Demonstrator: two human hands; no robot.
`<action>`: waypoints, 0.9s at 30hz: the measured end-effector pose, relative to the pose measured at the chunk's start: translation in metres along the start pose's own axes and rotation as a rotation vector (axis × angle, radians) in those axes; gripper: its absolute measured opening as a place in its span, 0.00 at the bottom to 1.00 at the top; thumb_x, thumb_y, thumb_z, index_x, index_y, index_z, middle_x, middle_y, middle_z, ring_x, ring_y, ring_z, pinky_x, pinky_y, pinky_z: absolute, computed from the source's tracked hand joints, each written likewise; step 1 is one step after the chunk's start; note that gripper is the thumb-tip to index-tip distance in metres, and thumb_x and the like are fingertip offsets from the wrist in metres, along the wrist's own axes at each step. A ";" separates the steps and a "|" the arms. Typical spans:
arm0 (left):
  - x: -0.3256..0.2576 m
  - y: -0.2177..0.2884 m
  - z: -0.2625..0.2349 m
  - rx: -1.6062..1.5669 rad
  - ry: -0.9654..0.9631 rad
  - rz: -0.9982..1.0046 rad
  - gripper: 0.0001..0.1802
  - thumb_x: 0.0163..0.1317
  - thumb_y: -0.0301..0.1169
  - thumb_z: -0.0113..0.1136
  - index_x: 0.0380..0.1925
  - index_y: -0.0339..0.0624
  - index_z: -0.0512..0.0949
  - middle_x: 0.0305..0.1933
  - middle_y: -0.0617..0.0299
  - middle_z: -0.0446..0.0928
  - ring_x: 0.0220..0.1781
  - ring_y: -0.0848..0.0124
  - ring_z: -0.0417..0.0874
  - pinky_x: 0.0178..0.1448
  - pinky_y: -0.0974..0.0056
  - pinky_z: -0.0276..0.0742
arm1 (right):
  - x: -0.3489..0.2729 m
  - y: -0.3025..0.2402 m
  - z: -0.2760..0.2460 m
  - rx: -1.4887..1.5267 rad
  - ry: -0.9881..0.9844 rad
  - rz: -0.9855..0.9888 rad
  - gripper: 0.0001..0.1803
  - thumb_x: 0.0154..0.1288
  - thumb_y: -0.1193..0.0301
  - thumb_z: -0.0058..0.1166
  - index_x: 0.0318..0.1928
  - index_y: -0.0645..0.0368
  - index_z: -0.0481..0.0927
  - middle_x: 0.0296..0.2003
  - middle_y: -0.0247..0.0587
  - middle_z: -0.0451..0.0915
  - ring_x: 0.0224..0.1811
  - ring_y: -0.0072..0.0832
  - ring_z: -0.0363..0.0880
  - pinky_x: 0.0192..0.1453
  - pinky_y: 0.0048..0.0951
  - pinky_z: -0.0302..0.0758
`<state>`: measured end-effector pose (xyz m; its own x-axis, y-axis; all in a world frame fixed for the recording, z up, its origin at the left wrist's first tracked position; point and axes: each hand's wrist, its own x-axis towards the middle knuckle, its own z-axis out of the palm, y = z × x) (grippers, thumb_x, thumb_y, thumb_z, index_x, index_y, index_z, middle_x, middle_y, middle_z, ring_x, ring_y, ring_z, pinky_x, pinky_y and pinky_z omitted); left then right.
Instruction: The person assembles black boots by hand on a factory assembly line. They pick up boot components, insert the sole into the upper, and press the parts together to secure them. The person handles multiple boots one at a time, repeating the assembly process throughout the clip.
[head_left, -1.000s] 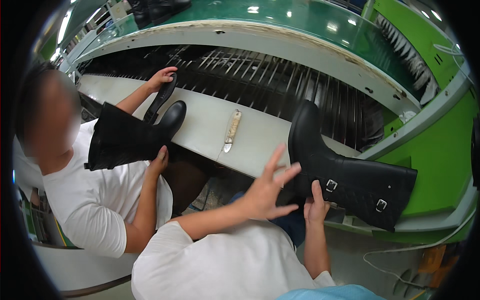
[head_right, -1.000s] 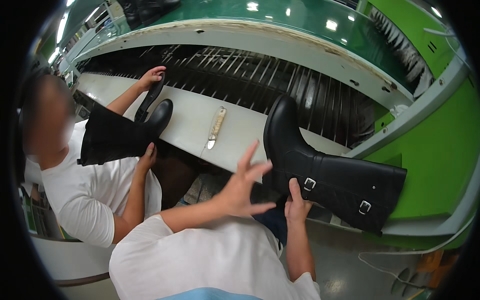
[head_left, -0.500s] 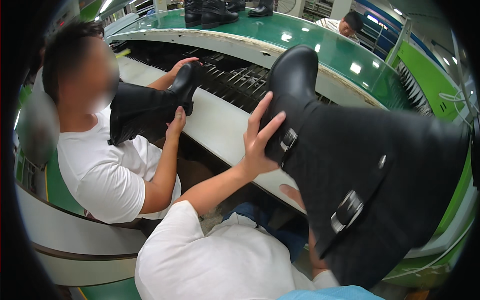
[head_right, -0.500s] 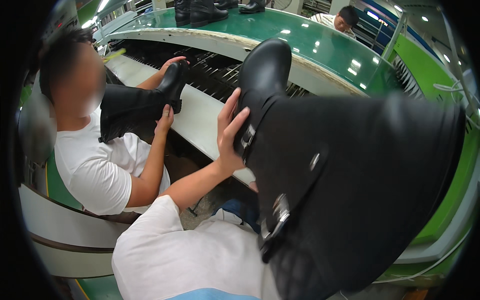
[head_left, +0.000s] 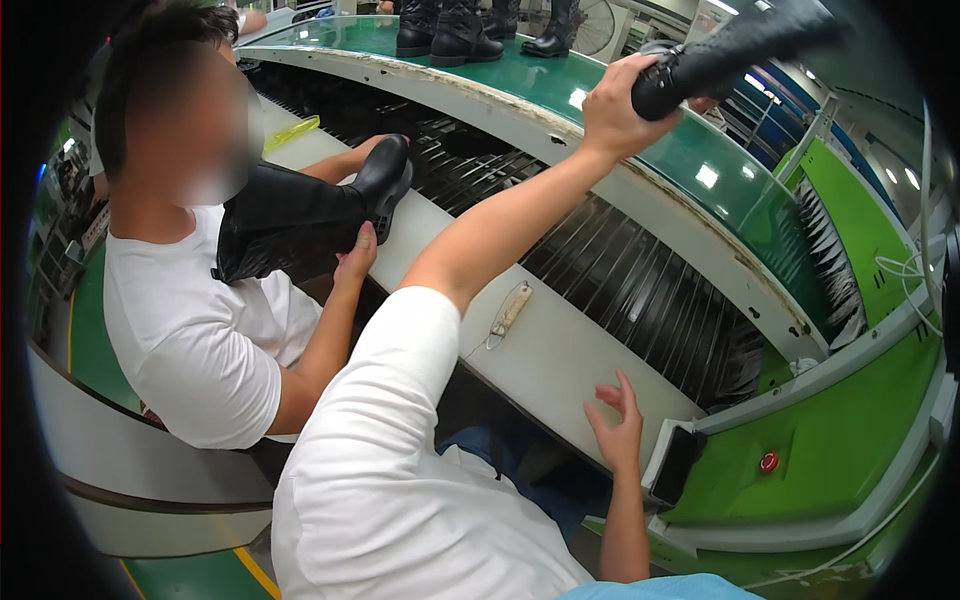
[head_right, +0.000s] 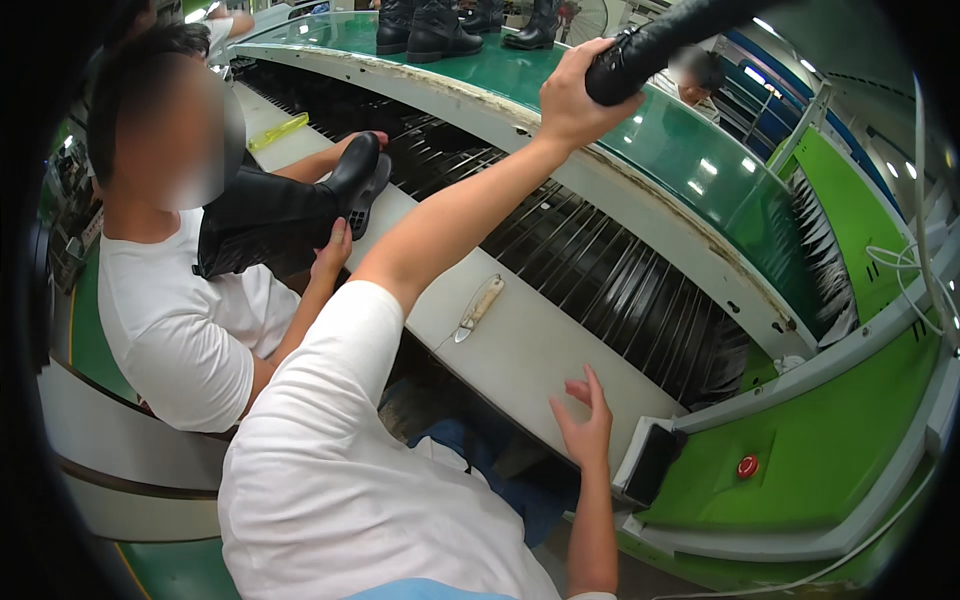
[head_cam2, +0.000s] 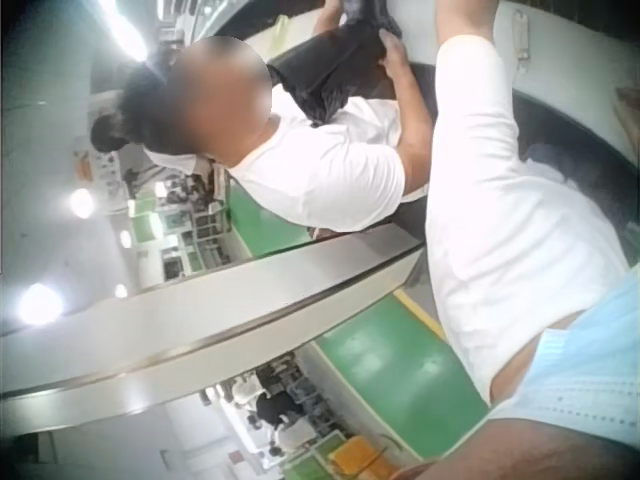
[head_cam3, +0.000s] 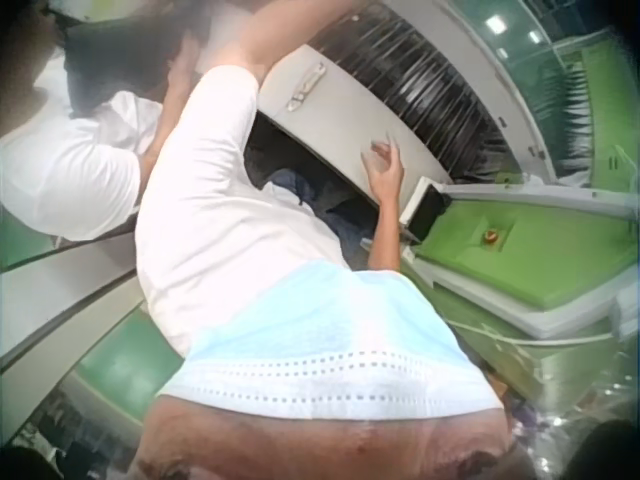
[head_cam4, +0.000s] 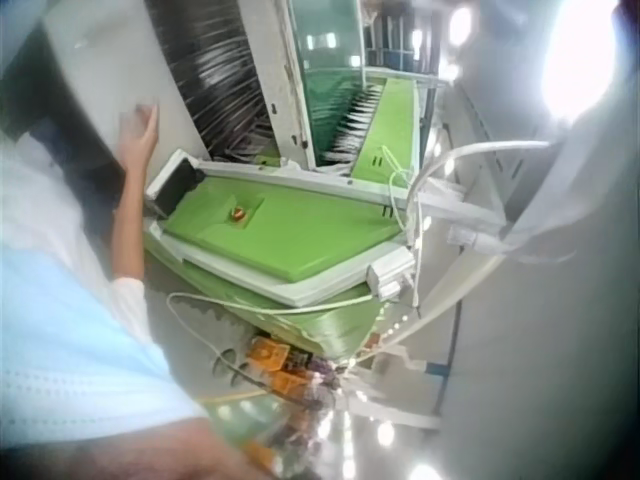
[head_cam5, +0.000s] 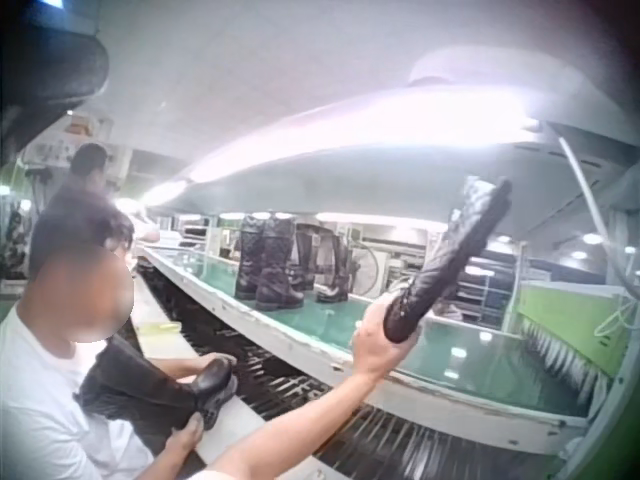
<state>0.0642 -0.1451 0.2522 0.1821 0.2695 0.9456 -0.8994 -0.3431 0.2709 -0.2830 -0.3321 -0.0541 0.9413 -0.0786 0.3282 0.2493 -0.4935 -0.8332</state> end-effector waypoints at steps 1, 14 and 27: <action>0.004 -0.009 0.009 0.003 -0.067 -0.146 0.45 0.49 0.50 0.90 0.68 0.52 0.83 0.65 0.50 0.88 0.64 0.49 0.91 0.66 0.48 0.88 | -0.008 0.011 -0.003 -0.056 0.026 0.012 0.43 0.68 0.76 0.77 0.82 0.60 0.74 0.56 0.48 0.92 0.60 0.36 0.91 0.74 0.43 0.82; 0.009 -0.113 0.016 0.305 -0.489 -0.238 0.51 0.66 0.49 0.82 0.82 0.40 0.67 0.62 0.35 0.88 0.65 0.36 0.88 0.68 0.41 0.85 | -0.001 0.017 0.009 -0.177 0.149 -0.065 0.23 0.70 0.79 0.73 0.65 0.62 0.89 0.42 0.40 0.90 0.47 0.29 0.90 0.61 0.35 0.86; -0.172 0.023 -0.059 -0.021 -0.238 0.037 0.13 0.61 0.21 0.69 0.46 0.44 0.85 0.47 0.52 0.87 0.52 0.49 0.89 0.52 0.48 0.87 | -0.010 0.016 0.011 -0.328 0.184 -0.140 0.16 0.68 0.76 0.73 0.55 0.59 0.91 0.39 0.42 0.88 0.44 0.39 0.90 0.56 0.39 0.85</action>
<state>-0.0113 -0.1460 0.0856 0.2352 0.0365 0.9713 -0.9149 -0.3289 0.2339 -0.2859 -0.3298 -0.0758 0.8397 -0.1300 0.5272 0.2583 -0.7585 -0.5984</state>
